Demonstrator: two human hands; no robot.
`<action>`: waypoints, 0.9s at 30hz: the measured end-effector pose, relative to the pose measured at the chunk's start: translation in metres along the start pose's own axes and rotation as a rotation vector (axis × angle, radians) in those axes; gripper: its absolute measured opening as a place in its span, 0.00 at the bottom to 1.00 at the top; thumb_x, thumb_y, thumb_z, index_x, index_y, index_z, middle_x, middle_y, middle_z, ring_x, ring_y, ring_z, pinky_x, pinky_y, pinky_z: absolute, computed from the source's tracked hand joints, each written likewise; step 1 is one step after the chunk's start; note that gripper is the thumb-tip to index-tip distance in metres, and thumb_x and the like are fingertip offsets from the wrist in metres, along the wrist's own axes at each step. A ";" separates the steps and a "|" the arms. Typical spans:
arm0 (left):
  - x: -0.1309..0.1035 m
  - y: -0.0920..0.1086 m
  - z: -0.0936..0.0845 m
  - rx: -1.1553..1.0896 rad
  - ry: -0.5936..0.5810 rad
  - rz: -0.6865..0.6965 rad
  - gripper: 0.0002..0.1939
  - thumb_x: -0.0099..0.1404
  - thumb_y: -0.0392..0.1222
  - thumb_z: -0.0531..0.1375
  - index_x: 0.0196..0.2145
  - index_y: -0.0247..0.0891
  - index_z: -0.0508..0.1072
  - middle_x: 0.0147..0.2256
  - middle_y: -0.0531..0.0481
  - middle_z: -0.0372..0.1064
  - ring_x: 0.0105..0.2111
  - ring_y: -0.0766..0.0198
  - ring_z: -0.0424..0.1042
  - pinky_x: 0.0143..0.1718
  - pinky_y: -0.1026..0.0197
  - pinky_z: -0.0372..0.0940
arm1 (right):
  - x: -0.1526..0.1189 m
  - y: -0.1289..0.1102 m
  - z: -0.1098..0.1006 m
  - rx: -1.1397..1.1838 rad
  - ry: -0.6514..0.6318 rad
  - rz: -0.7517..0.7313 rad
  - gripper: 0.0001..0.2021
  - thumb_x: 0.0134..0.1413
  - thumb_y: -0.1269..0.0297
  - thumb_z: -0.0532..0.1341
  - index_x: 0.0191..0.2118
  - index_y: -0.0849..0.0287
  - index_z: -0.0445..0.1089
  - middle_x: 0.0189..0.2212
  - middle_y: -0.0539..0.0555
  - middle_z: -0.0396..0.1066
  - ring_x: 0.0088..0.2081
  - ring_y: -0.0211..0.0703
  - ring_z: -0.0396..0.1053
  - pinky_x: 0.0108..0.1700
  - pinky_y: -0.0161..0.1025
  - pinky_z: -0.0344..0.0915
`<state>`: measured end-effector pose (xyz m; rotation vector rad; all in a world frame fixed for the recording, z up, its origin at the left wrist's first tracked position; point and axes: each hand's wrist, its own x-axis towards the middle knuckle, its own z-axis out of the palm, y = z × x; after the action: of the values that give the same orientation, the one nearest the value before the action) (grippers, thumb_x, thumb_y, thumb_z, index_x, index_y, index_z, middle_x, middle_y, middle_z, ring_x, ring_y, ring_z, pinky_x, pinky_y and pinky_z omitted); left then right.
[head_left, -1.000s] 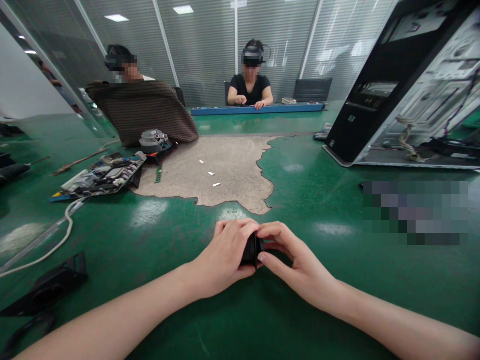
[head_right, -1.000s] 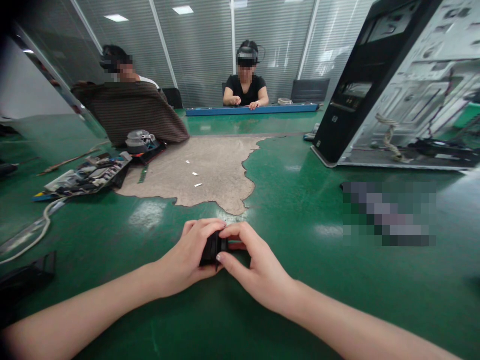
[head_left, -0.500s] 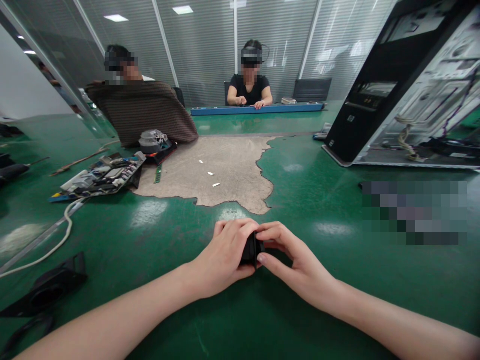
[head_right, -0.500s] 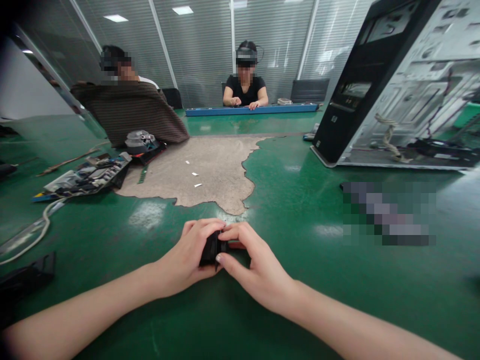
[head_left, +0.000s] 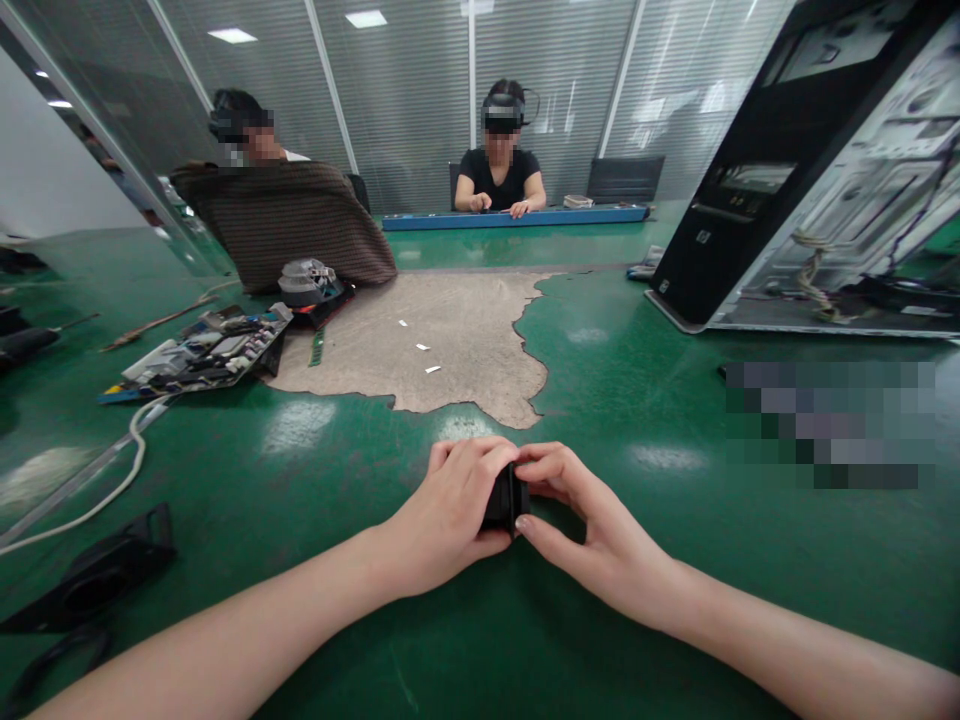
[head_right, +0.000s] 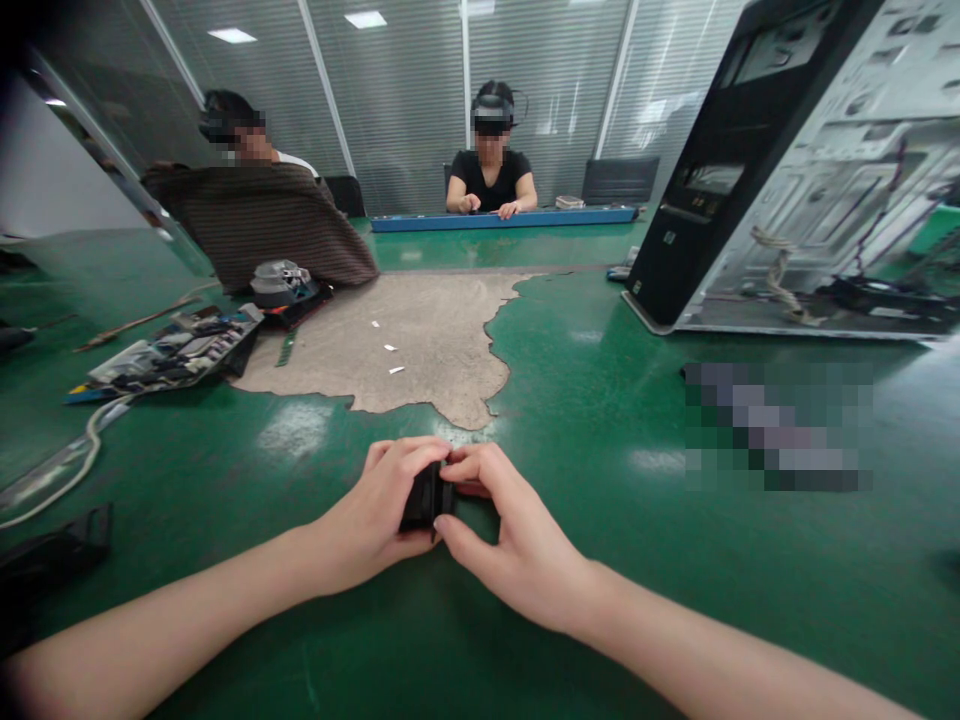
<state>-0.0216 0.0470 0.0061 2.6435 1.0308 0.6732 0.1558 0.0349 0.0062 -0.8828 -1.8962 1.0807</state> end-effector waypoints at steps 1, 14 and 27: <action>0.000 0.000 0.000 0.001 0.001 -0.002 0.32 0.52 0.34 0.57 0.52 0.39 0.45 0.49 0.42 0.55 0.50 0.56 0.54 0.47 0.51 0.49 | 0.000 0.000 0.000 -0.015 0.006 -0.003 0.11 0.49 0.73 0.56 0.39 0.55 0.57 0.43 0.52 0.58 0.46 0.39 0.60 0.49 0.41 0.62; 0.000 0.001 -0.002 -0.007 -0.006 -0.005 0.32 0.52 0.33 0.57 0.52 0.39 0.45 0.48 0.42 0.55 0.49 0.55 0.55 0.46 0.50 0.50 | 0.002 -0.003 0.001 -0.051 -0.025 0.036 0.18 0.46 0.77 0.54 0.44 0.55 0.55 0.40 0.53 0.61 0.43 0.40 0.62 0.47 0.42 0.63; 0.001 0.001 0.000 -0.008 0.008 -0.028 0.30 0.55 0.37 0.57 0.51 0.39 0.46 0.48 0.42 0.56 0.50 0.56 0.55 0.46 0.51 0.51 | -0.003 0.000 0.002 -0.112 0.116 -0.025 0.18 0.41 0.81 0.54 0.39 0.54 0.56 0.44 0.54 0.56 0.49 0.43 0.58 0.49 0.44 0.61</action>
<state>-0.0201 0.0466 0.0070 2.6167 1.0622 0.6811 0.1554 0.0314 0.0047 -0.9608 -1.8805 0.8963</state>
